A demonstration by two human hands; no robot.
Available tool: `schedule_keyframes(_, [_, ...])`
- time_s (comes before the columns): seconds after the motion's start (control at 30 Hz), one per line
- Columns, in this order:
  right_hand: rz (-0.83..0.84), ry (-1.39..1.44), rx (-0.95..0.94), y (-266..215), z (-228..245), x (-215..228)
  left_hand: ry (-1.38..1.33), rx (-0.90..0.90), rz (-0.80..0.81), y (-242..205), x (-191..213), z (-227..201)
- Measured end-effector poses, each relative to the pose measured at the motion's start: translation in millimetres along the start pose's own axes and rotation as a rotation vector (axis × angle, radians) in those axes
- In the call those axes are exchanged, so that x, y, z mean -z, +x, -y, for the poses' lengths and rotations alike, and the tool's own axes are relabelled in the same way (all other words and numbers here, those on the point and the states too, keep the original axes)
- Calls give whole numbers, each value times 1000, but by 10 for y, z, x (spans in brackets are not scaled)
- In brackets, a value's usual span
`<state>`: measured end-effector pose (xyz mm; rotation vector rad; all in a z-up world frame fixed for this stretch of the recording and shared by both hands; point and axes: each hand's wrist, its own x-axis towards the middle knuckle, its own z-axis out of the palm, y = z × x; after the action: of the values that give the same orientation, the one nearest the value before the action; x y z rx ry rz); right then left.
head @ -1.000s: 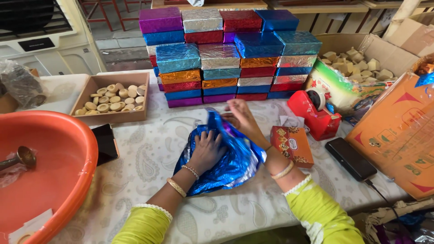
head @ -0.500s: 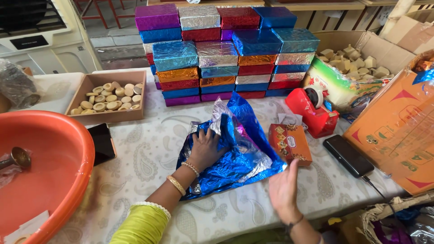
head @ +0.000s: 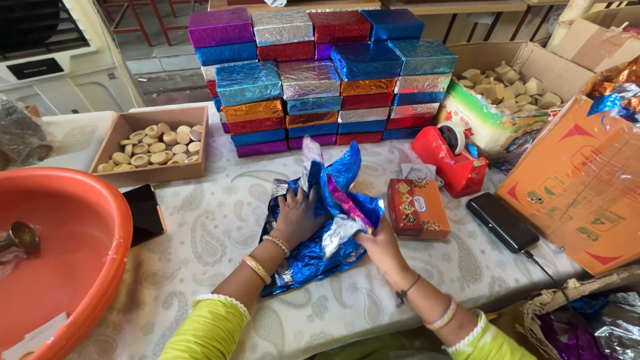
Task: Wrapping small rectangular boxes in decorative blue and silver foil at a packing table.
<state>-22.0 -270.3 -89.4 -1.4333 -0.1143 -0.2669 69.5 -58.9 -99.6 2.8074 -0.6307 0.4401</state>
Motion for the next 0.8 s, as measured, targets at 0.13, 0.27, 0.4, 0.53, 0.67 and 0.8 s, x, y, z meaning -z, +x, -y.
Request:
schedule_keyframes(0.13, [103, -597, 173, 237, 269, 86, -313, 70, -25, 93, 9, 164])
schedule_keyframes(0.27, [340, -808, 530, 327, 729, 92, -957, -44, 46, 355, -796, 770])
schedule_keyframes(0.4, [384, -816, 602, 396, 530, 234, -857, -121, -79, 483, -1282, 1158])
schedule_keyframes(0.53, [515, -868, 535, 294, 419, 226, -1507, 476, 224, 356, -1048, 1149])
schedule_keyframes(0.67, [664, -908, 419, 233, 325, 188, -1675, 252, 206, 360, -1195, 1290])
schedule_keyframes(0.8, [759, -802, 591, 231, 373, 182, -1676, 216, 264, 271, -832, 1144])
